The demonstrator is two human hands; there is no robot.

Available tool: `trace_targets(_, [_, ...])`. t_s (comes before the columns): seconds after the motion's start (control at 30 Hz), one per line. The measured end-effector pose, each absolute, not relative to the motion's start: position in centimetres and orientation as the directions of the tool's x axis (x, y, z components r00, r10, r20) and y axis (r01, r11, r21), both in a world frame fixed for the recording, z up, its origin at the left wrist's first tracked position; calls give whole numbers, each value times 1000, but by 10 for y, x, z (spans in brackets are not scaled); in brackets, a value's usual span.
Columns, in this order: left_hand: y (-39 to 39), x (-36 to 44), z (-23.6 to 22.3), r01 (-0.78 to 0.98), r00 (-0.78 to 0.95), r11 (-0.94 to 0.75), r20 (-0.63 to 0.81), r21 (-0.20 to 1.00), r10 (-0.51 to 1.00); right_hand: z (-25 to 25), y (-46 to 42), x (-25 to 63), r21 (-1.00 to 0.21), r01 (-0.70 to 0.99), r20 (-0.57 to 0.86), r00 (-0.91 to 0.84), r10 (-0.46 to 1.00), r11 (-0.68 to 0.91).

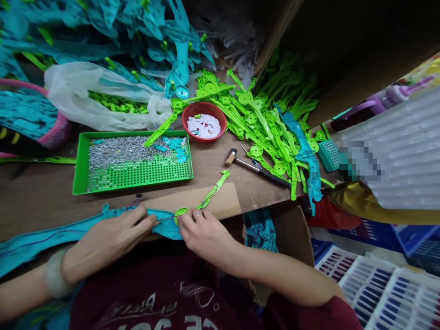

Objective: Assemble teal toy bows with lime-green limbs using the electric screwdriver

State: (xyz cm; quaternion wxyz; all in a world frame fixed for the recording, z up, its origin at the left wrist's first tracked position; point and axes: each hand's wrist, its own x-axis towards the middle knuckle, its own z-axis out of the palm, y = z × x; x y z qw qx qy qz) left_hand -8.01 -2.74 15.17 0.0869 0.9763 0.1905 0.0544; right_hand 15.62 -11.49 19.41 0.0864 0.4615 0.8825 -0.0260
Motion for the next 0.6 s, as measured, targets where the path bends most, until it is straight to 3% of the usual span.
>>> trace_targets(0.17, [-30, -79, 151, 201, 947, -965, 219, 170, 236, 198, -113, 158, 25, 813, -170, -570, 804, 582])
trace_targets(0.27, [-33, -75, 151, 185, 952, -970, 216, 156, 216, 196, -112, 159, 36, 803, -168, -582, 796, 595])
trace_targets(0.33, [-36, -73, 151, 210, 958, -965, 165, 156, 235, 193, -112, 158, 39, 798, -176, -587, 790, 601])
trace_targets(0.47, [-48, -70, 150, 278, 960, -955, -68, 103, 272, 197, -117, 157, 22, 804, -219, -575, 788, 594])
trace_targets(0.53, [-56, -69, 147, 284, 954, -957, -120, 65, 275, 211, -111, 169, -64, 785, -257, -610, 750, 616])
trace_targets(0.6, [-61, -69, 141, 246, 968, -967, -66, 62, 242, 232, -89, 196, -245, 728, -285, -685, 670, 640])
